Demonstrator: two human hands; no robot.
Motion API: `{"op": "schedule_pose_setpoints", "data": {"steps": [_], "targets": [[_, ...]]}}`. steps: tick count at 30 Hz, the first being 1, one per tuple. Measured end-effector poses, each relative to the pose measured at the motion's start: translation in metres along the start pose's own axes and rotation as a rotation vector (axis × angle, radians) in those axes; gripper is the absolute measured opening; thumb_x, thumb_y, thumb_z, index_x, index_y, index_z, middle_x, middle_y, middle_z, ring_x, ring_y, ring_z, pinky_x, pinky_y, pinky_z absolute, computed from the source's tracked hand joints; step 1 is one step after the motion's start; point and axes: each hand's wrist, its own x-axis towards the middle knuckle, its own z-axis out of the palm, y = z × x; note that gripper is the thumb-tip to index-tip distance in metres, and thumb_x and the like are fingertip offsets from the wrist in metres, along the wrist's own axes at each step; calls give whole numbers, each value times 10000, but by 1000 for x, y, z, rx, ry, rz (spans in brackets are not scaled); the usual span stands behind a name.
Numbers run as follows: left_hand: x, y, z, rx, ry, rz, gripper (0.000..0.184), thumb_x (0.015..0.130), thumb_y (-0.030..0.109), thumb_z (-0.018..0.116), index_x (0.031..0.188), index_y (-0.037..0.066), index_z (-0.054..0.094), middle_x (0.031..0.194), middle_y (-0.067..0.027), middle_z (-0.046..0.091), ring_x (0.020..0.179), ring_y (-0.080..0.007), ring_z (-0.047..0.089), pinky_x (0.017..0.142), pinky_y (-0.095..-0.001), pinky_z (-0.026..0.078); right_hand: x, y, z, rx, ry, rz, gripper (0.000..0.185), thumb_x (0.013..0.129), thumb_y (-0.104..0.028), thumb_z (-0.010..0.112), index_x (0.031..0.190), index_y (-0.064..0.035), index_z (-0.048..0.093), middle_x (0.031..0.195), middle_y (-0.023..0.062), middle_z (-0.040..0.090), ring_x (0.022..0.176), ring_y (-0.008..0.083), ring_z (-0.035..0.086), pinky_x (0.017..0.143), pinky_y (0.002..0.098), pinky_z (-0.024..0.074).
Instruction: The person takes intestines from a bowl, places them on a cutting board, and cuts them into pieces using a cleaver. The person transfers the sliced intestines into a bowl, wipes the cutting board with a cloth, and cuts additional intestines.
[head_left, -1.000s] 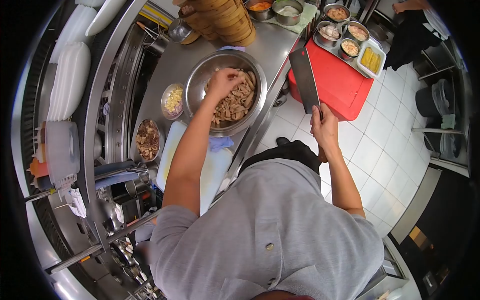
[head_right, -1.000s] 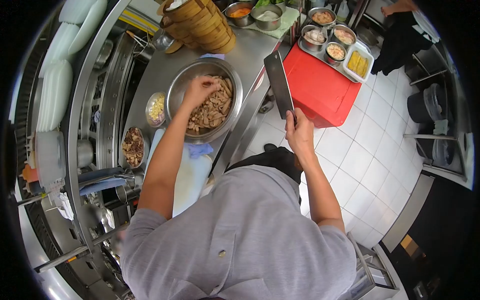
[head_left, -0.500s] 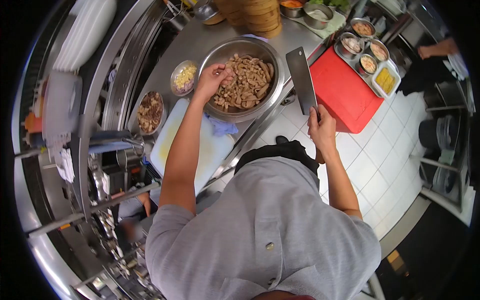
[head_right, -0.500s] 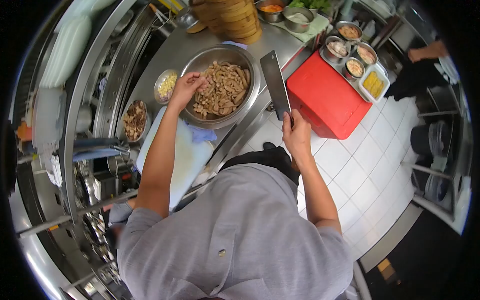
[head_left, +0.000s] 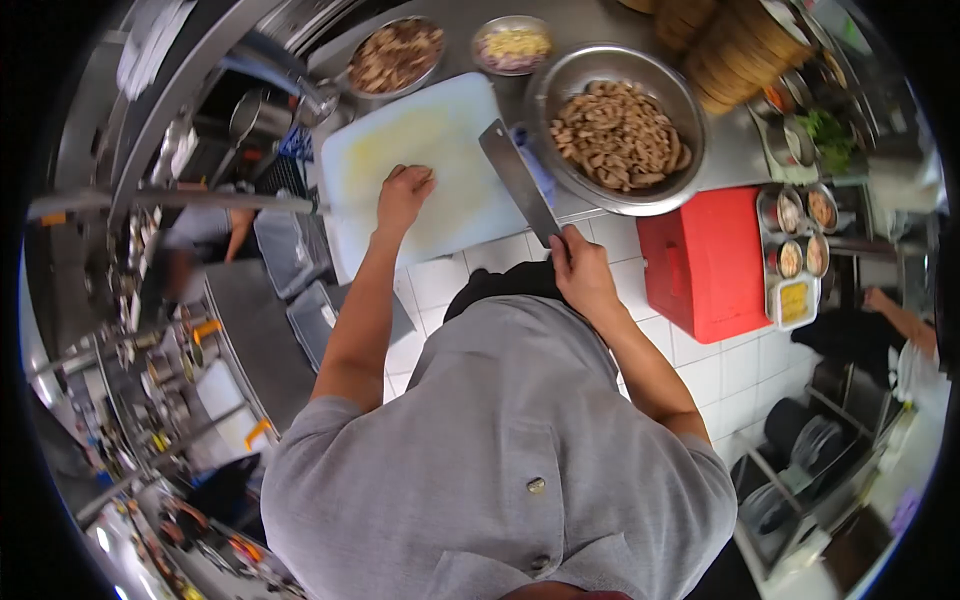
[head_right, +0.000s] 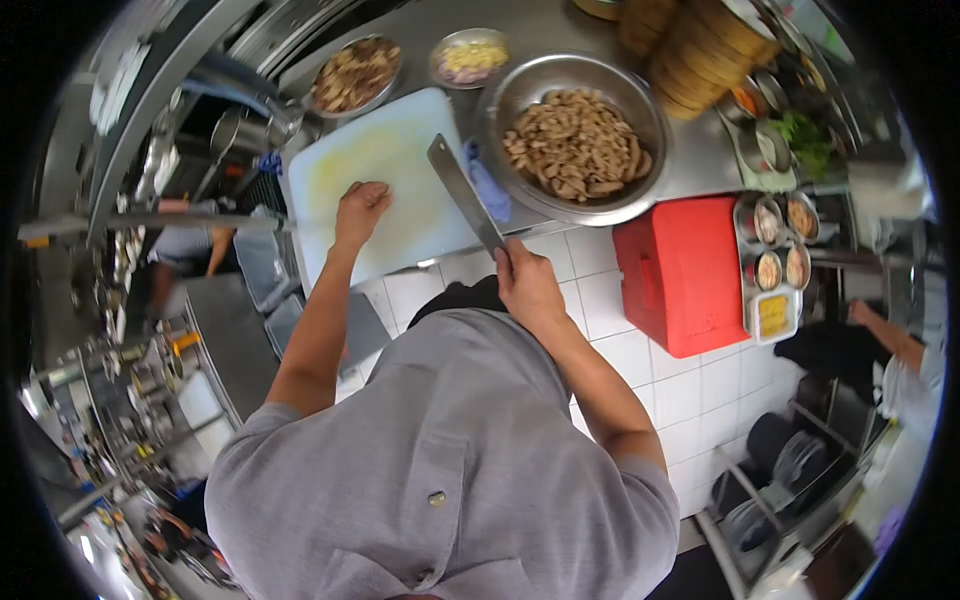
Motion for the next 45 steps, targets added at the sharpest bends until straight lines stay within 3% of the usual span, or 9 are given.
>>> {"op": "schedule_pose_setpoints", "data": {"steps": [9,12,14,16,23,29,33,37,45], "targets": [[-49,-13,-29,-158,132,-110,372,864,173,822,1207,69,725,1032,-104,707,817,-257,691,755,-385,580,33,-67,89,-275,-82,-224,188,1050,-194,567,1018,-16,517,833,249,696,729,494,671,651,613,509],[-57,-14,-39,-194,144,-154,363,874,174,811,1211,75,723,1049,-105,711,824,-259,691,759,-385,578,41,-51,116,-403,-85,-178,162,1053,-176,555,1025,-19,528,760,275,660,737,502,663,646,601,507],[-54,-13,-39,-223,163,-162,357,878,173,805,1211,77,721,1057,-105,713,828,-262,691,762,-386,578,52,-34,126,-531,-247,-33,178,1063,-206,524,1064,-29,507,861,246,711,788,498,691,680,605,540],[-49,-12,-36,-242,120,-87,342,883,167,796,1206,85,721,1059,-104,715,827,-269,691,765,-394,578,55,-38,122,-545,-230,-50,176,1065,-208,519,1073,-32,514,869,252,715,803,499,694,688,601,545],[-32,-20,-24,-156,126,-12,319,863,132,798,1168,86,716,1036,-107,711,831,-271,693,765,-404,578,54,-49,112,-452,-163,40,188,1065,-227,526,1103,-44,529,847,266,713,806,506,696,692,596,550],[-36,-23,-43,-221,129,-115,312,837,97,803,1127,72,690,1008,-111,706,830,-262,697,751,-403,579,31,-63,123,-469,-182,31,197,1064,-239,535,1058,-44,555,814,284,698,813,520,689,701,626,538],[-28,-18,-30,-225,52,-45,348,835,112,803,1157,59,681,1044,-128,699,889,-301,699,801,-430,575,40,-45,123,-552,-249,90,207,1066,-246,530,1049,-42,564,832,288,705,822,520,690,737,626,540],[-21,-14,-1,-68,69,109,378,845,116,788,1198,39,678,1107,-153,683,944,-348,693,853,-454,567,35,-41,90,-311,-151,36,204,1060,-224,551,1036,-23,562,848,309,696,844,538,669,731,610,515],[11,-1,21,-211,-76,53,407,859,86,755,1254,22,677,1123,-165,660,959,-358,687,852,-446,566,32,-26,63,-243,-17,158,207,1047,-193,590,966,-5,568,793,318,661,805,552,634,673,589,468]]}}
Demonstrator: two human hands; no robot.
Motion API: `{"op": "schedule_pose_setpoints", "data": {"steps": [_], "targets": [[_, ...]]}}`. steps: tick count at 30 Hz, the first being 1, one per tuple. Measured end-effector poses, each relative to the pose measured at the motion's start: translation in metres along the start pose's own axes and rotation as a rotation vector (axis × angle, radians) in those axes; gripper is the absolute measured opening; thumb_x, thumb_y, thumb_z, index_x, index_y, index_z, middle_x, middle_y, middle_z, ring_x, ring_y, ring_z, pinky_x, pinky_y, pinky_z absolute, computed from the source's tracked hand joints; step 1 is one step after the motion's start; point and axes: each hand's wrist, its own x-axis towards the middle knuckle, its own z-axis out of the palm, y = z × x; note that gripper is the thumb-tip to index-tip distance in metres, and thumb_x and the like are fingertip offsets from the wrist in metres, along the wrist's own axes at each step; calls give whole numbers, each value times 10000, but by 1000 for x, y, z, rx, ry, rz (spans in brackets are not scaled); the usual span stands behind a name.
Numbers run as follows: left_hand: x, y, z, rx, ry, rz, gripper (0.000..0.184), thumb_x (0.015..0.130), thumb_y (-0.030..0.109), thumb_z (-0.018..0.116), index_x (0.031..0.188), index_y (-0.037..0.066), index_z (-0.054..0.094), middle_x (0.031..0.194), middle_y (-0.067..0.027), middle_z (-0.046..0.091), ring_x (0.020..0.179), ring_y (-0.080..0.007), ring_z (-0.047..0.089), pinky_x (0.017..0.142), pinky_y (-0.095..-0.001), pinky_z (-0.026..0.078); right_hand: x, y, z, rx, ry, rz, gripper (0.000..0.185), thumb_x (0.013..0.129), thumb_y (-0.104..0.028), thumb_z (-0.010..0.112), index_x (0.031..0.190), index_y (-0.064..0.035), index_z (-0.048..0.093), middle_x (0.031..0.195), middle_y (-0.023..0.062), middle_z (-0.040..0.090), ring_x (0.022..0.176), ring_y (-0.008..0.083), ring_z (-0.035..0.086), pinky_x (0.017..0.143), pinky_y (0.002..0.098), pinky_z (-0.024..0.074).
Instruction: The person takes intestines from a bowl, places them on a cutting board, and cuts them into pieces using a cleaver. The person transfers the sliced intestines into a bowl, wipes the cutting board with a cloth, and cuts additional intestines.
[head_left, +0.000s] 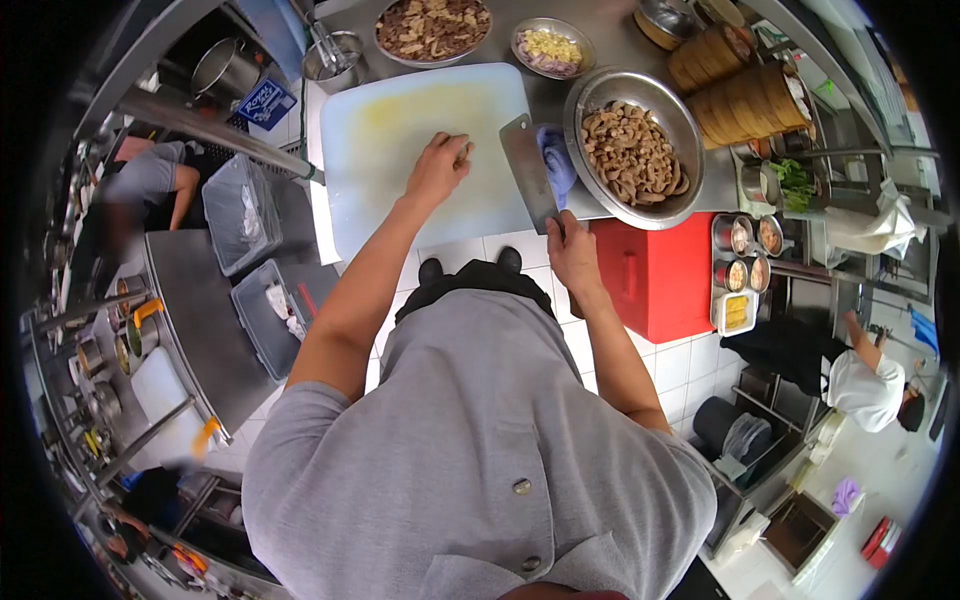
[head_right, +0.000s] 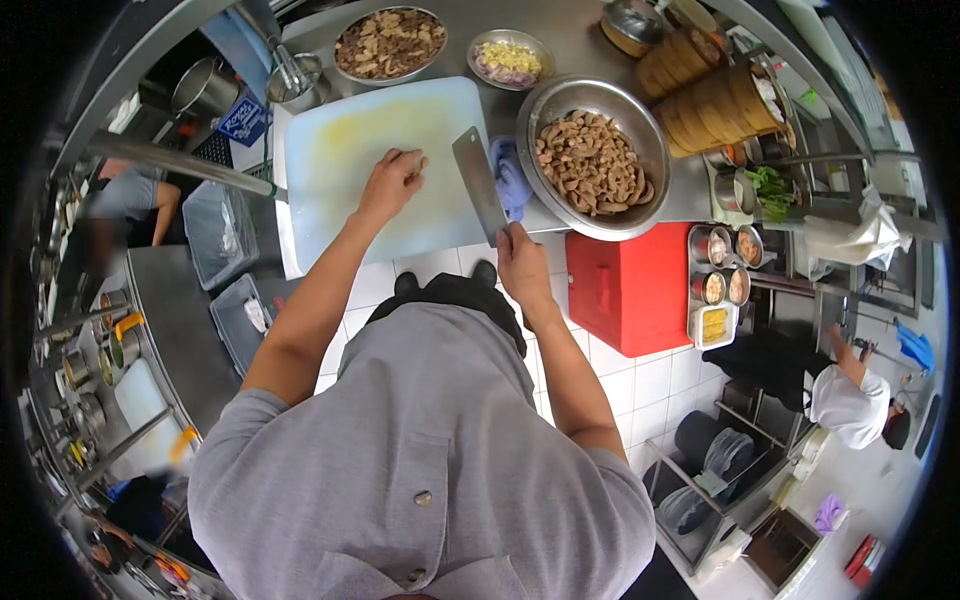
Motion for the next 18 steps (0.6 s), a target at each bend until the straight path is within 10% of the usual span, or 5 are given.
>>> {"op": "schedule_pose_setpoints", "data": {"steps": [10,18], "targets": [[34,13,-4,155,-151,75,144,762,-19,739,882,60,737,869,-147,672,797,-289,700,731,-406,573,-39,21,-29,179,69,71,216,1041,-211,598,969,-8,588,758,292,659,774,527,640,677,580,476],[103,172,26,-284,-126,272,346,880,97,810,1218,77,741,1177,-83,717,1042,-199,709,807,-303,603,-57,45,-92,258,412,99,210,1019,-168,642,920,-4,558,686,267,599,651,489,613,563,516,450]]}}
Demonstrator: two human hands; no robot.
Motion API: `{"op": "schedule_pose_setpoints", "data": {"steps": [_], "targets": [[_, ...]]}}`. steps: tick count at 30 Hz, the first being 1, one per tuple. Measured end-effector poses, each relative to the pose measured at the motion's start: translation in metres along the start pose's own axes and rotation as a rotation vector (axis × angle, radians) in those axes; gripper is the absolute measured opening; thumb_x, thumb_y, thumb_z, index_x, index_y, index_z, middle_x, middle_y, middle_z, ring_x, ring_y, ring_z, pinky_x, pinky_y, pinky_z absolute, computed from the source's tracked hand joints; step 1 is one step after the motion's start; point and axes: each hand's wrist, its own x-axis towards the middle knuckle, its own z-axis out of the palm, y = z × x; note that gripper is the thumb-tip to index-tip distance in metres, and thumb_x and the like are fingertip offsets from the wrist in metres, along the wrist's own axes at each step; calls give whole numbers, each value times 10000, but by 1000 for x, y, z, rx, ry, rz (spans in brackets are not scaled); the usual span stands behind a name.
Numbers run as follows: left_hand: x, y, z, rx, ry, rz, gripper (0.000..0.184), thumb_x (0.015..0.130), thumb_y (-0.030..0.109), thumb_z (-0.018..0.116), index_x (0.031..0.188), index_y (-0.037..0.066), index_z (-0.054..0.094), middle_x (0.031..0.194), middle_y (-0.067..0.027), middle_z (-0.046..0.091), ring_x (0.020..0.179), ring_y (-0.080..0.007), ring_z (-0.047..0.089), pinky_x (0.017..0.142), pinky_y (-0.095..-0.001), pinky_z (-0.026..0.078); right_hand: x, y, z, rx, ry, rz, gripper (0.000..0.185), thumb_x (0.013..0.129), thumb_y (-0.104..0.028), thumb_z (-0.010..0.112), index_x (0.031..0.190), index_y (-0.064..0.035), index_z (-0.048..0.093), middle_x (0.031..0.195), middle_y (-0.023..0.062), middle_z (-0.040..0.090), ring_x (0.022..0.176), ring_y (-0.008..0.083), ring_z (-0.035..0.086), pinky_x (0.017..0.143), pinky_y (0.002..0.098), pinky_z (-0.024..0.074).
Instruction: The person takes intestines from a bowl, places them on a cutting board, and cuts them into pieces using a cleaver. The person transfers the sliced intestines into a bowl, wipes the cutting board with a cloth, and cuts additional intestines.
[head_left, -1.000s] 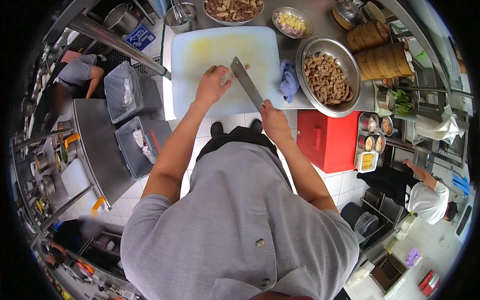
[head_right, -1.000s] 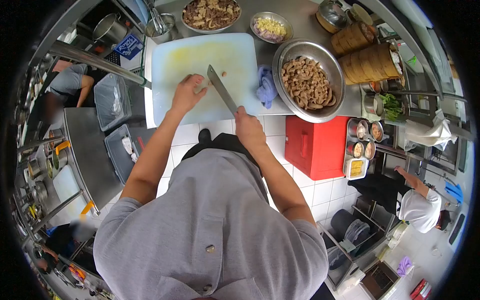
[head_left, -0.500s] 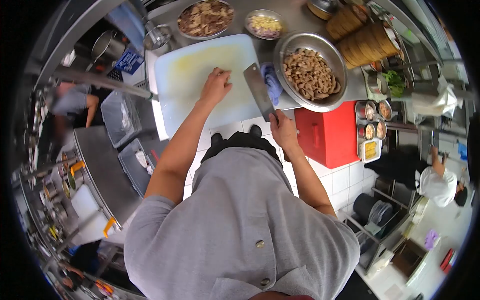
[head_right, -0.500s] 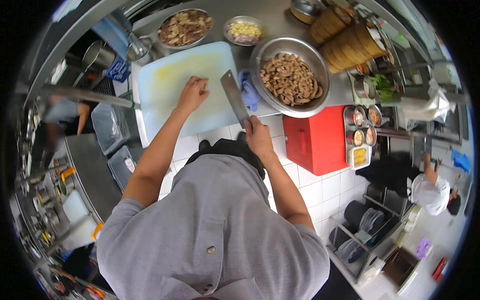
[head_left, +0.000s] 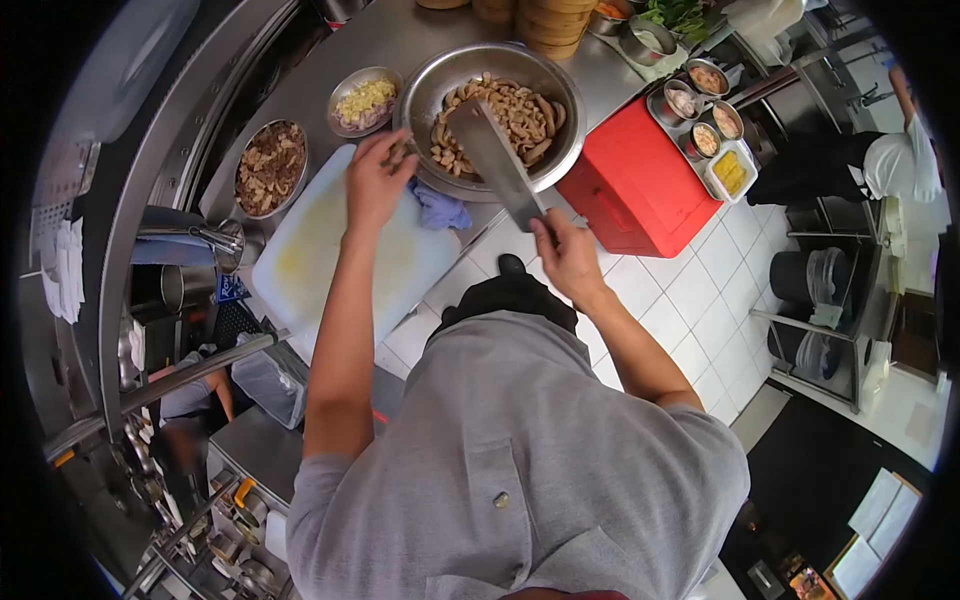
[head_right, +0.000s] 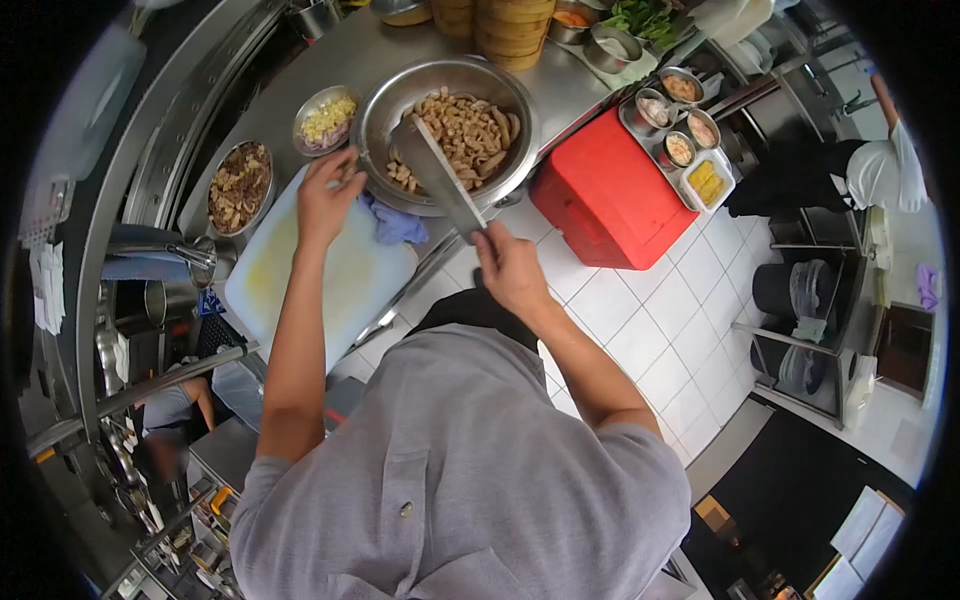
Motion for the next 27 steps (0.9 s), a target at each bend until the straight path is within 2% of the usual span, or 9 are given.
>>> {"op": "schedule_pose_setpoints", "data": {"steps": [2,4,6,11,13,15,17,19,27], "targets": [[27,20,40,342,88,367,420,873,160,814,1274,83,716,1209,-136,707,1073,-276,696,844,-370,593,5,7,-20,-21,142,-5,223,1025,-155,642,894,-1,550,648,248,562,547,428,558,518,466,420],[38,43,86,161,-128,251,437,851,180,801,1249,27,707,1129,-181,714,1029,-359,706,938,-427,564,10,22,-37,-15,227,14,234,1032,-156,637,888,2,542,635,237,549,518,380,525,508,444,410],[43,47,133,150,-421,135,387,882,243,789,1218,64,716,1126,-184,708,1037,-354,688,913,-436,550,10,34,-52,-10,309,41,246,1040,-158,631,883,5,535,623,226,536,489,331,493,499,422,400],[38,28,201,509,-519,234,254,861,155,761,1088,45,729,1134,-186,695,1057,-391,664,932,-479,537,-2,56,-74,81,429,217,266,1056,-155,608,869,10,516,609,172,562,484,255,485,498,389,404],[47,25,202,506,-464,325,199,847,116,744,1034,51,735,1054,-171,718,987,-383,690,899,-457,555,-9,65,-79,75,445,245,266,1058,-155,604,865,9,522,617,165,579,487,254,509,502,390,413],[66,21,193,243,-621,96,197,851,178,737,1001,54,709,1067,-160,732,1003,-356,708,874,-458,566,-17,73,-79,50,441,260,271,1061,-154,597,859,10,522,619,171,583,493,258,532,504,394,417],[91,-15,191,-5,-634,-99,163,930,200,692,1012,59,701,974,-106,758,872,-232,731,761,-381,572,-17,74,-77,67,435,283,280,1064,-157,592,852,10,519,615,168,571,495,237,517,505,391,415],[100,34,148,-443,-645,-320,131,1006,128,683,1069,13,680,979,-93,764,882,-149,729,733,-292,575,-13,73,-74,113,408,293,285,1067,-165,592,853,9,520,609,162,552,501,210,503,506,388,412],[119,81,41,-476,-422,-183,192,1026,105,672,1174,-6,623,1091,-125,748,1021,-202,743,823,-266,618,10,51,-55,123,288,183,271,1059,-170,613,866,-2,525,634,193,594,516,257,550,519,407,432]]}}
